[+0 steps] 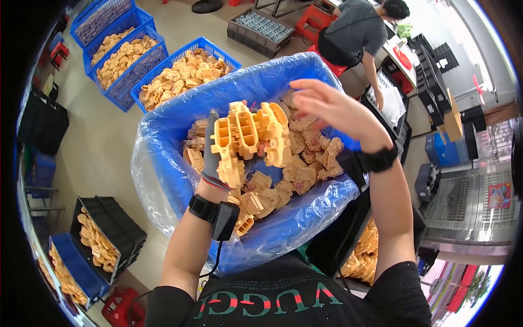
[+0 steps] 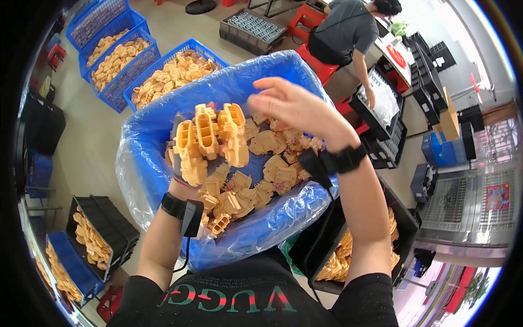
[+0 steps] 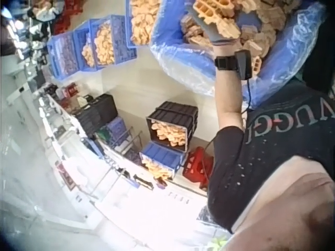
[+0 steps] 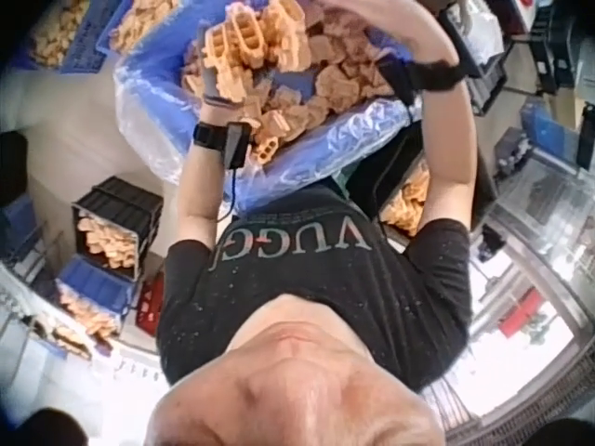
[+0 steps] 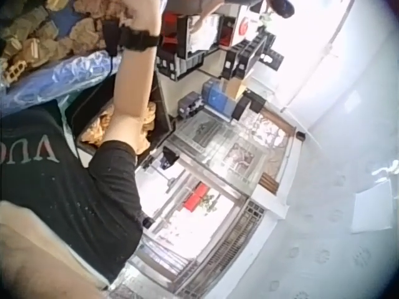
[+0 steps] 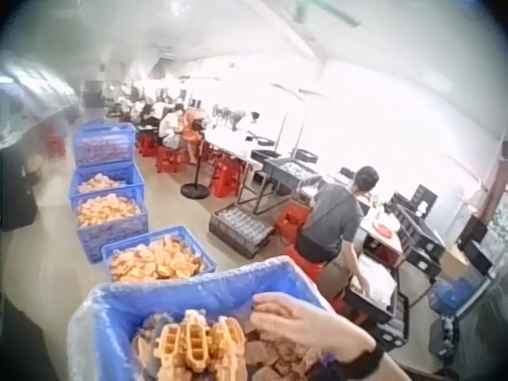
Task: Sorting and stacking waffle-shaped toy pieces from a blue bin into a black crate.
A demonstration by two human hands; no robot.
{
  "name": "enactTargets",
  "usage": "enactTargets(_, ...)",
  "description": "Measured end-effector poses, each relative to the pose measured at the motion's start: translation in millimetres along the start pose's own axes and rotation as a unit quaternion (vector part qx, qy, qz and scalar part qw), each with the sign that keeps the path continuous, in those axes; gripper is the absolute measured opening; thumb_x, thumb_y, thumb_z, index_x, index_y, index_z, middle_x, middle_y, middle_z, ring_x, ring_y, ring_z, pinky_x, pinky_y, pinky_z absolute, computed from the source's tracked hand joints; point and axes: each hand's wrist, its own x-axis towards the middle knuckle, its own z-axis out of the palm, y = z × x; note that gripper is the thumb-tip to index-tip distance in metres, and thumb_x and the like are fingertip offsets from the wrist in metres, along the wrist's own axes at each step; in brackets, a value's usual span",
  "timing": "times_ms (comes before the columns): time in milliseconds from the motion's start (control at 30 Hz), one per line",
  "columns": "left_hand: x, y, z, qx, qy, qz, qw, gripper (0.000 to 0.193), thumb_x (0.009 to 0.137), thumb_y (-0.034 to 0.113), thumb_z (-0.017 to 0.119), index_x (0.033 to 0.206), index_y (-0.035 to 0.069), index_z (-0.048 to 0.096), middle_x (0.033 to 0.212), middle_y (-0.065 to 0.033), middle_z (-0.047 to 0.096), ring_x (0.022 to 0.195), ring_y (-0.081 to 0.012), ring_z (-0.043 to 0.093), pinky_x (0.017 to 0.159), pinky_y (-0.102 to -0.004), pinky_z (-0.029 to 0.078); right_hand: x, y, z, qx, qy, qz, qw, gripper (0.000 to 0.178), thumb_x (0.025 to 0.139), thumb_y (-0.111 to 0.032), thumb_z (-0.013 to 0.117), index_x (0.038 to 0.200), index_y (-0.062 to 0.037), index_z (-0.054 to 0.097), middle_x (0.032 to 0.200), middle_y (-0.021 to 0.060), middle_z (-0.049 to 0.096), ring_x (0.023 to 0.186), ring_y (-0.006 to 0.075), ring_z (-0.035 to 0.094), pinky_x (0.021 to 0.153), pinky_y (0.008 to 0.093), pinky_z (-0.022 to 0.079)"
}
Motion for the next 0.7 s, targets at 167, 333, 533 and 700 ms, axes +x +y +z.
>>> enactTargets(167, 5.8, 5.8, -26.2, 0.037, 0.015, 0.022, 0.999, 0.063, 0.092, 0.056, 0.042, 0.135, 0.01, 0.043, 0.13, -0.0162, 0.052, 0.107, -0.0355, 0.058, 0.088, -0.0498, 0.051, 69.1, 135.2, -43.9, -0.391, 0.091, 0.047, 0.915, 0.039, 0.083, -0.022, 0.064, 0.119, -0.0108, 0.057, 0.113, 0.0123, 0.06, 0.105, 0.0276, 0.059, 0.084, 0.0378, 0.048)
enactTargets(333, 0.5, 9.1, -32.4, -0.109, 0.036, 0.033, 0.993, 0.064, 0.092, 0.054, 0.042, 0.138, 0.008, 0.04, 0.131, -0.0165, 0.051, 0.108, -0.0379, 0.057, 0.088, -0.0512, 0.05, 93.1, 242.5, -2.8, -0.647, 0.035, 0.008, 0.762, 0.031, 0.089, -0.016, 0.046, 0.118, -0.018, 0.056, 0.116, 0.0075, 0.058, 0.111, 0.026, 0.053, 0.092, 0.0416, 0.038)
enactTargets(533, 0.2, 9.6, -42.6, 0.008, -0.084, 0.028, 0.996, 0.064, 0.081, 0.021, 0.068, 0.136, 0.012, 0.037, 0.133, -0.0061, 0.048, 0.119, -0.0208, 0.048, 0.103, -0.0331, 0.038, 81.1, 191.6, -1.6, -0.612, -0.014, 0.064, 0.788, 0.038, 0.081, -0.012, 0.057, 0.119, -0.0148, 0.056, 0.115, 0.0122, 0.061, 0.11, 0.0285, 0.056, 0.091, 0.0447, 0.04)
enactTargets(700, 6.5, 4.4, -24.3, -0.17, 0.039, -0.043, 0.984, 0.057, 0.095, 0.052, 0.037, 0.132, 0.009, 0.044, 0.122, -0.0137, 0.056, 0.105, -0.0316, 0.059, 0.085, -0.0505, 0.052, 7.7, 120.4, -4.9, -0.167, 0.076, 0.064, 0.981, 0.04, 0.081, -0.019, 0.059, 0.117, -0.004, 0.055, 0.104, 0.0137, 0.063, 0.098, 0.0254, 0.061, 0.082, 0.0339, 0.048)
